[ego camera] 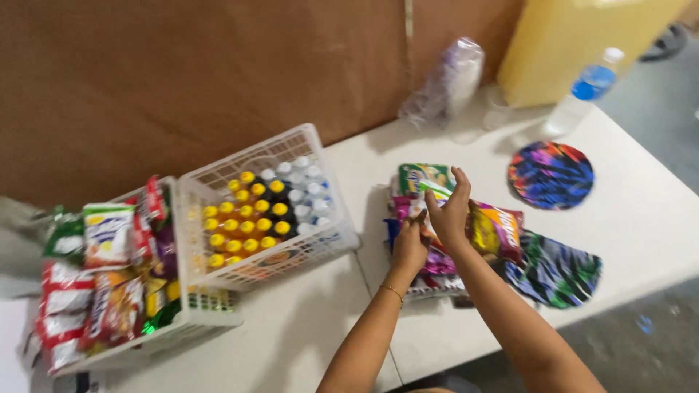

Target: Organizing and sorting various snack packages and bottles from a crate onto a work table.

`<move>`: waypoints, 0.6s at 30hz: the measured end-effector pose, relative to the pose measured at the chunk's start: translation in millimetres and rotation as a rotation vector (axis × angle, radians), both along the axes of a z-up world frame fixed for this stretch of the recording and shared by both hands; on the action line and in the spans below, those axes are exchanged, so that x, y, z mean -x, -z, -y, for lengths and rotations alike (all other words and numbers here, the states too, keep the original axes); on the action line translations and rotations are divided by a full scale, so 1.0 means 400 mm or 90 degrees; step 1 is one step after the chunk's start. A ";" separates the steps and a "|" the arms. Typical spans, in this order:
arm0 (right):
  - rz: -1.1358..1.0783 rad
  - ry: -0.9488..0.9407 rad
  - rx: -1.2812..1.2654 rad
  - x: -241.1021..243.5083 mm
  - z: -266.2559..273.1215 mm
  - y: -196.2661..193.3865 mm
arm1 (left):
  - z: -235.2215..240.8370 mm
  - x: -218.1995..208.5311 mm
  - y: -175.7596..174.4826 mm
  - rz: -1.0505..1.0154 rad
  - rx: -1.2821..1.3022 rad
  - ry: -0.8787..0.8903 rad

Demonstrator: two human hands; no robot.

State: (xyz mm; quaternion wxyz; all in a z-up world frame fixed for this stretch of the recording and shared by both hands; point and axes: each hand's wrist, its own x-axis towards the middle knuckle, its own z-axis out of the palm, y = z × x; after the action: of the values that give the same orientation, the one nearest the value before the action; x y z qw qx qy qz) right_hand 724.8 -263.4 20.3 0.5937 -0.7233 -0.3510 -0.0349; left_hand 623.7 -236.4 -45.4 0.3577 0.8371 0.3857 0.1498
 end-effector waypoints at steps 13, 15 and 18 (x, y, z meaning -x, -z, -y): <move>-0.069 -0.261 -0.031 0.657 -0.342 -0.063 | -0.201 0.660 -0.344 0.230 -0.070 -0.218; -0.029 -0.286 -0.001 0.754 -0.386 -0.075 | -0.262 0.755 -0.302 0.251 -0.135 -0.284; -0.096 -0.369 0.014 0.933 -0.419 -0.099 | -0.335 0.925 -0.250 0.252 -0.264 -0.392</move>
State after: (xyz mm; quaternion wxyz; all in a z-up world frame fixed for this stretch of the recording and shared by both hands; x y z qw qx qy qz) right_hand 351.7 -96.0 59.9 0.5953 -0.6000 -0.4981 0.1937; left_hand 253.8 -102.3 54.7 0.1874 0.6924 0.5033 0.4818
